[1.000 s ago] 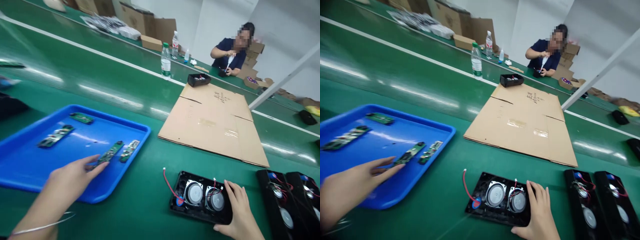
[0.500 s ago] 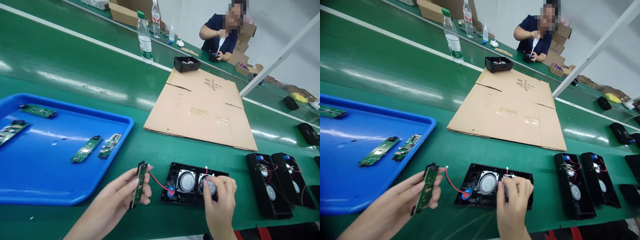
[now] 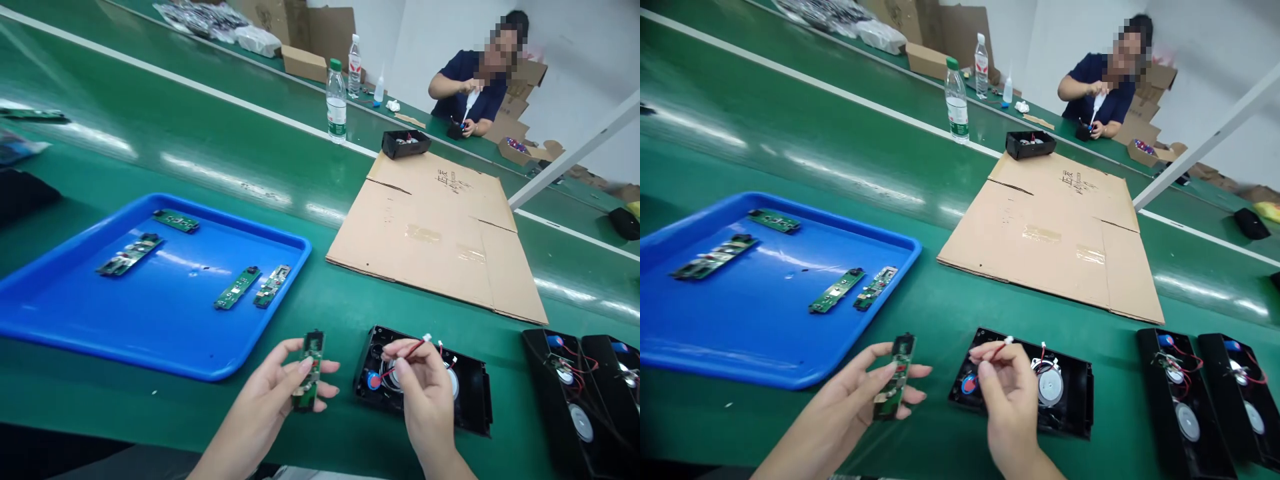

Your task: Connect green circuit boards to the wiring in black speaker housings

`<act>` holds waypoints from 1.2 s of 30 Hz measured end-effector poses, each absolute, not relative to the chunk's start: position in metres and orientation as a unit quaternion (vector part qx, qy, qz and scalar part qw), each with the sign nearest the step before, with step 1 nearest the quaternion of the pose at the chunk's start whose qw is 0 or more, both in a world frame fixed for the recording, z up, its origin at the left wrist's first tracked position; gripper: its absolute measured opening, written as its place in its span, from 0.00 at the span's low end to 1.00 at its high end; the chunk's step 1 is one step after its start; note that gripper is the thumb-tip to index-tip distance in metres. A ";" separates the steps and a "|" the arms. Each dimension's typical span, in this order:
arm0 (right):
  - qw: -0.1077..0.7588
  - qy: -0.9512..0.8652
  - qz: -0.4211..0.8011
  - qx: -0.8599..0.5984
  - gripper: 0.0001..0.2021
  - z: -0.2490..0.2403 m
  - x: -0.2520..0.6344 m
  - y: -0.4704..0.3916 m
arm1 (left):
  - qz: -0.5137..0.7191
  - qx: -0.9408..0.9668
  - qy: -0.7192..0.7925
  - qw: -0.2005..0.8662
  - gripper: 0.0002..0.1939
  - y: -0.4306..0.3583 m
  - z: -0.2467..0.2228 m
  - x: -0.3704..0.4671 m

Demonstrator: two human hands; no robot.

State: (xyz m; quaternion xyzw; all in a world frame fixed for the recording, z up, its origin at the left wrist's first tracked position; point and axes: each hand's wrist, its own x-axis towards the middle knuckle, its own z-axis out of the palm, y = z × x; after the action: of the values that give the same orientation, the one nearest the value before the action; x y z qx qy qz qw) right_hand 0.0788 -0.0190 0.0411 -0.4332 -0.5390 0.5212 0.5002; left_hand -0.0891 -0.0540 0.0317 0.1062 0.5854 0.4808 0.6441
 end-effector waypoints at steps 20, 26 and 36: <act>0.420 -0.794 0.190 -0.397 0.08 0.046 0.090 -0.027 | 0.525 0.242 0.367 0.729 0.21 -0.048 0.021 -0.059; 0.439 -0.840 0.061 -0.313 0.08 0.042 0.090 -0.025 | 0.469 0.221 0.371 0.771 0.25 -0.045 0.029 -0.064; 0.394 -0.880 0.043 -0.261 0.08 0.033 0.100 -0.027 | 0.384 0.227 0.382 0.810 0.25 -0.043 0.036 -0.076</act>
State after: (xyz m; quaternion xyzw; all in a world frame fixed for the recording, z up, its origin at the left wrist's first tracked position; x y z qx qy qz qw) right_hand 0.0995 -0.0274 0.0329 -0.2609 -0.8803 0.0425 0.3940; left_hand -0.0758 -0.0427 0.0363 0.2270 0.3819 0.3838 0.8095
